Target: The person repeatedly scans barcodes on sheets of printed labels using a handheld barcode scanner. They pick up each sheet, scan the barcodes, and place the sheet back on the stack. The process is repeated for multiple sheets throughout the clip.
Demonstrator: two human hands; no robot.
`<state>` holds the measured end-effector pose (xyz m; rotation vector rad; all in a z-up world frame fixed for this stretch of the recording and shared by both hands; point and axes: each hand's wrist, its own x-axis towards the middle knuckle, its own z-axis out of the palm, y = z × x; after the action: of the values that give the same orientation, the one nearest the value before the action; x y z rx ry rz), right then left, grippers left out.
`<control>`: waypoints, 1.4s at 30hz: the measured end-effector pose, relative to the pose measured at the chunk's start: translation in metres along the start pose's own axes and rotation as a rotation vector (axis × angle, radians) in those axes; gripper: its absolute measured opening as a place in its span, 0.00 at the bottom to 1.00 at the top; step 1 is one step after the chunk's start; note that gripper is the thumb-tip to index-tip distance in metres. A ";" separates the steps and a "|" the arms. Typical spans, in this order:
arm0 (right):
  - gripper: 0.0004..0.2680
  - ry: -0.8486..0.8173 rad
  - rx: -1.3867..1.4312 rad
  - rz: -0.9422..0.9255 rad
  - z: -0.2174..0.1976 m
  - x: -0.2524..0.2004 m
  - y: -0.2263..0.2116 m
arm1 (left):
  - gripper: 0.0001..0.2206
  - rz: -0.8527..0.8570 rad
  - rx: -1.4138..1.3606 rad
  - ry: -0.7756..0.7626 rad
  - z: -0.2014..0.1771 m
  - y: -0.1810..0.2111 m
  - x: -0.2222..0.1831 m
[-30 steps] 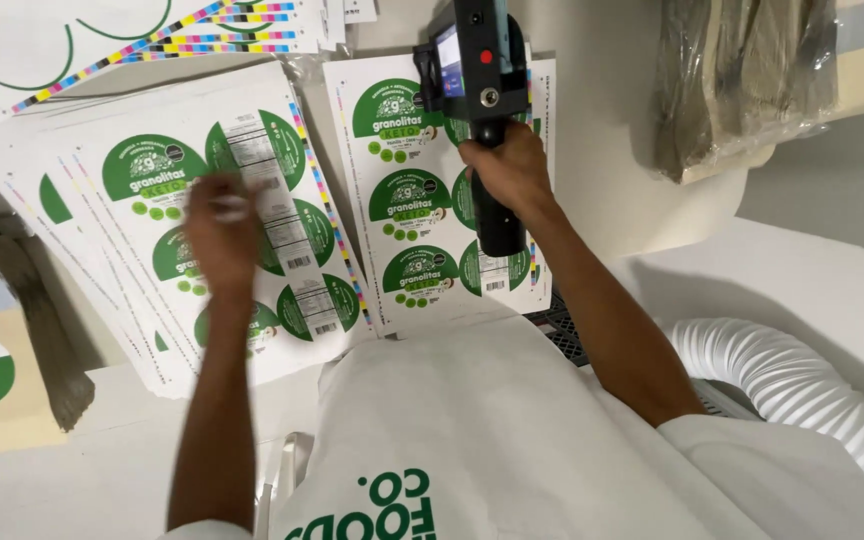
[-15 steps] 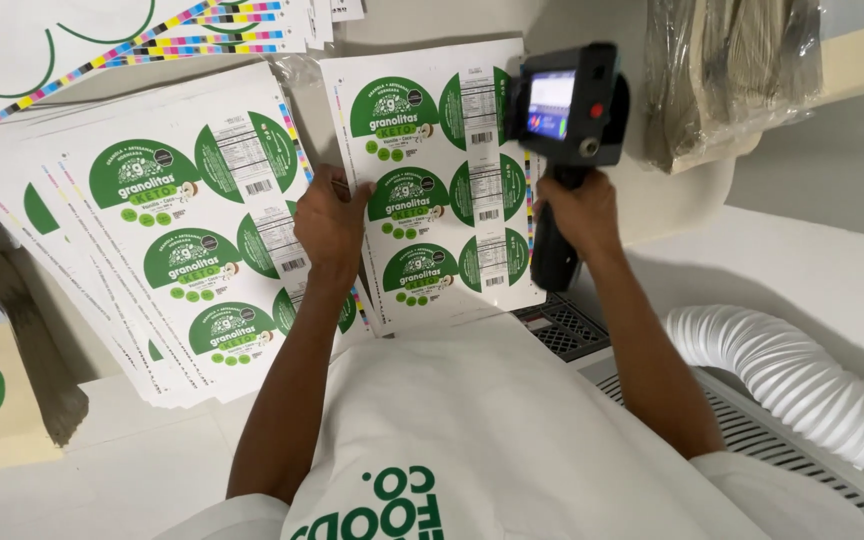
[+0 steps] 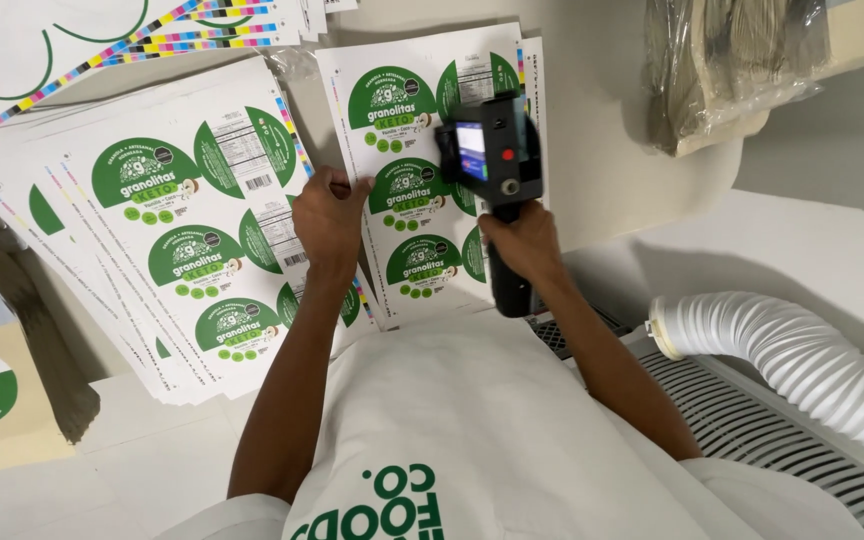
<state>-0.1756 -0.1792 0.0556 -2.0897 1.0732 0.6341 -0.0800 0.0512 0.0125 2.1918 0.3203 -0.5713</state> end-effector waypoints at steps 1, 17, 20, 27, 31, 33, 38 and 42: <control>0.12 0.000 0.001 0.000 -0.005 0.004 0.006 | 0.10 0.000 0.001 0.001 0.000 -0.005 -0.001; 0.09 0.084 -0.020 0.052 -0.030 -0.074 0.041 | 0.05 0.111 -0.246 0.130 0.016 -0.017 -0.008; 0.09 0.042 0.035 0.009 -0.016 -0.088 0.039 | 0.05 0.141 -0.252 0.158 0.017 -0.018 -0.009; 0.10 0.002 0.074 -0.012 0.002 -0.081 0.062 | 0.10 0.117 -0.142 0.105 0.020 -0.028 -0.003; 0.09 0.068 0.064 -0.018 -0.018 -0.074 0.075 | 0.33 0.216 0.185 0.072 -0.001 0.012 0.031; 0.06 0.037 -0.043 0.151 -0.031 -0.073 0.075 | 0.42 0.626 0.504 0.172 -0.002 0.019 0.077; 0.06 0.073 0.064 0.131 -0.054 -0.091 0.054 | 0.38 0.692 0.900 0.164 0.006 0.039 0.144; 0.08 0.093 0.087 0.124 -0.061 -0.092 0.053 | 0.32 0.719 1.001 0.176 0.012 0.036 0.151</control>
<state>-0.2625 -0.2017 0.1384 -2.0054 1.2686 0.5437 0.0621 0.0248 -0.0462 3.0417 -0.8277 -0.1043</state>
